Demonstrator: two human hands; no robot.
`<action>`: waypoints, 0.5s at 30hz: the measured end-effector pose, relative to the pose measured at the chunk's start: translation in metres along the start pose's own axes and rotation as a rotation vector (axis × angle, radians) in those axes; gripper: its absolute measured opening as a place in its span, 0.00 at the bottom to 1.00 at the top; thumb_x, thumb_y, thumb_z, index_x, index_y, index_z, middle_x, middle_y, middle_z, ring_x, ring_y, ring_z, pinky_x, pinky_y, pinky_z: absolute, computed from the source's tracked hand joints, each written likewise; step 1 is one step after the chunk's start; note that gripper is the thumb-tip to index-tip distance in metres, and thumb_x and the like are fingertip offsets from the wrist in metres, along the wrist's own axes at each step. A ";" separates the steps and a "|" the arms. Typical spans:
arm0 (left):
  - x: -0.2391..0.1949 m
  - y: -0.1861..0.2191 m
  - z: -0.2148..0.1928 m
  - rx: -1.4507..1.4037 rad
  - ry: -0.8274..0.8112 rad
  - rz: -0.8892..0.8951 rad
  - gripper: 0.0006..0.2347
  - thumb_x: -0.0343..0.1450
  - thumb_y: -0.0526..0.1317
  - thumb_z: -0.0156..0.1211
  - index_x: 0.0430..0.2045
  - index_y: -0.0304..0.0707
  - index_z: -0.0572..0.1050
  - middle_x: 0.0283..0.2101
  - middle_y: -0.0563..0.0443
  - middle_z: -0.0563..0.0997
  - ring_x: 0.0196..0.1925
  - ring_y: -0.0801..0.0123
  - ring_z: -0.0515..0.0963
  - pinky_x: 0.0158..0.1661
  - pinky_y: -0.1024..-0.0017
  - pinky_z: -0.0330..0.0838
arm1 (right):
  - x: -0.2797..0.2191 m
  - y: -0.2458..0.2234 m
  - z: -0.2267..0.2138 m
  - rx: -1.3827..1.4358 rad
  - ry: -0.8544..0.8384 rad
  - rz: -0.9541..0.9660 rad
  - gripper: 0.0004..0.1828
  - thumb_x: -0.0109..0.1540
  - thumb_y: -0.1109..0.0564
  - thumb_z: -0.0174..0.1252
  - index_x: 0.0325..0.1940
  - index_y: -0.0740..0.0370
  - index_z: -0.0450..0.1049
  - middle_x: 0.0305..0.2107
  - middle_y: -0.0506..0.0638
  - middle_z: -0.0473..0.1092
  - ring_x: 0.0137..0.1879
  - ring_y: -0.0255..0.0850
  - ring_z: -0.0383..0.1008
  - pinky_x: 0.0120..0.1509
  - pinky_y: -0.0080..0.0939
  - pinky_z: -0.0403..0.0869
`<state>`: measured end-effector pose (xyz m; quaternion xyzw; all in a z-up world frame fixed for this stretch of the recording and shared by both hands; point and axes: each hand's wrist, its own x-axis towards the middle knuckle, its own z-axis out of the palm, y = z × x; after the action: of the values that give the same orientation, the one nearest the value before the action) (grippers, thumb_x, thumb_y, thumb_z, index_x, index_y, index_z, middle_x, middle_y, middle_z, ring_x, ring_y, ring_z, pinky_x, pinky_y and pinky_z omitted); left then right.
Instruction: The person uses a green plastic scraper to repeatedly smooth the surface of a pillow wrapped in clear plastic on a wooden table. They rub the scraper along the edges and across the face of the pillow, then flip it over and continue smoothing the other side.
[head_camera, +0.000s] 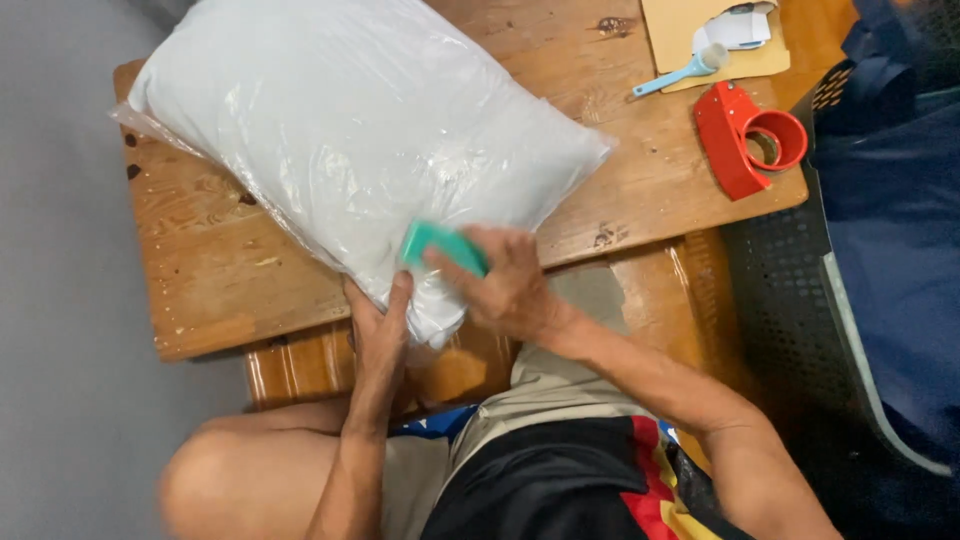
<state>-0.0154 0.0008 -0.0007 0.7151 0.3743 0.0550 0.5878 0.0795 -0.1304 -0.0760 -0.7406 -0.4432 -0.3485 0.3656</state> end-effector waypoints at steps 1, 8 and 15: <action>0.008 -0.018 -0.001 0.006 -0.007 0.003 0.38 0.72 0.58 0.57 0.71 0.37 0.48 0.72 0.29 0.57 0.73 0.43 0.59 0.70 0.42 0.50 | -0.011 -0.001 0.002 -0.006 0.003 0.006 0.16 0.67 0.54 0.54 0.57 0.45 0.80 0.46 0.57 0.66 0.47 0.51 0.67 0.49 0.49 0.71; 0.008 -0.024 -0.001 -0.008 -0.017 0.111 0.37 0.75 0.50 0.58 0.72 0.29 0.43 0.73 0.26 0.53 0.75 0.45 0.54 0.71 0.44 0.44 | -0.035 0.138 -0.007 -0.239 0.003 0.280 0.23 0.65 0.55 0.59 0.66 0.52 0.74 0.44 0.63 0.65 0.46 0.61 0.68 0.50 0.57 0.68; 0.022 -0.021 -0.026 0.245 0.231 0.509 0.45 0.75 0.41 0.63 0.75 0.37 0.28 0.76 0.24 0.29 0.80 0.32 0.34 0.74 0.39 0.29 | -0.028 0.160 -0.024 0.040 -0.100 0.572 0.25 0.69 0.52 0.57 0.72 0.50 0.70 0.44 0.63 0.63 0.52 0.66 0.66 0.60 0.60 0.64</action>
<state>-0.0229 0.0354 -0.0196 0.8404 0.2515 0.2359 0.4182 0.2102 -0.2165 -0.1244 -0.8443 -0.2408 -0.1855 0.4413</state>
